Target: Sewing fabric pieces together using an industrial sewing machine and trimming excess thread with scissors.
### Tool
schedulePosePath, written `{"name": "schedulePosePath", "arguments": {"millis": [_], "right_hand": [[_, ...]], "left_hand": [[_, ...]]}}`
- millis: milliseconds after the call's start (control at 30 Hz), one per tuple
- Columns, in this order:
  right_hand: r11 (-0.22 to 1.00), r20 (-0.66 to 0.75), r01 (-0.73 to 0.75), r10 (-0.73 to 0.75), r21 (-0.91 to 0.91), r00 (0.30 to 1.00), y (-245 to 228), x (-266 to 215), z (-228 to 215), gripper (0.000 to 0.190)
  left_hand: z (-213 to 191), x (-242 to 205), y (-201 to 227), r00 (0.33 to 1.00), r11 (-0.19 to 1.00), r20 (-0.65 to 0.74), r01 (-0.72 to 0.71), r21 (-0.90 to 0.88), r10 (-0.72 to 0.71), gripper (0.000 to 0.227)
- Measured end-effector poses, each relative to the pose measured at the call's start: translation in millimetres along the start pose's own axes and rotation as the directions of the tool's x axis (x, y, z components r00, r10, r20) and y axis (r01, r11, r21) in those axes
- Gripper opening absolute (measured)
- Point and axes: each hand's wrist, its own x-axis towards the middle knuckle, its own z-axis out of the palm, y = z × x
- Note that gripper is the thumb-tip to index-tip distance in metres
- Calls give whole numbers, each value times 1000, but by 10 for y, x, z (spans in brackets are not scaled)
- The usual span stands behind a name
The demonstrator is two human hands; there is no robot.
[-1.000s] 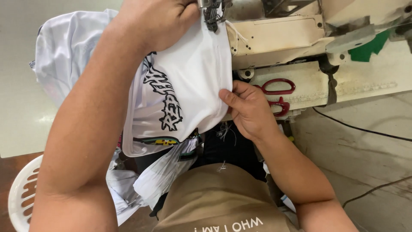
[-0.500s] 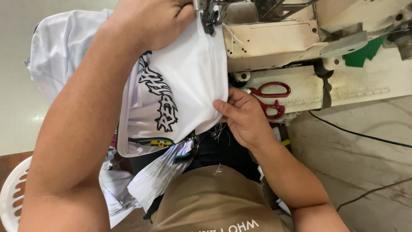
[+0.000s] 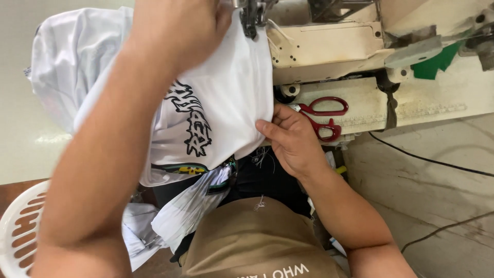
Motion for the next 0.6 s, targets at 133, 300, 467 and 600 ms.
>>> {"name": "schedulePosePath", "arguments": {"millis": [133,300,467,600], "right_hand": [[1000,-20,-19,19,-14,1000,49,-49,-64,20],[1000,17,1,-1,4,1000,55,-87,-41,15],[1000,13,-11,11,-12,1000,48,-103,-70,18],[999,-26,-39,39,-21,999,56,-117,-43,17]], "left_hand": [[-194,-408,573,952,999,-307,-29,-29,18,39],[-136,-541,686,982,990,-161,76,-120,-95,75],[-136,-496,647,986,994,-146,72,-86,-84,83],[-129,-474,608,988,995,-136,55,-84,-66,86]]}}
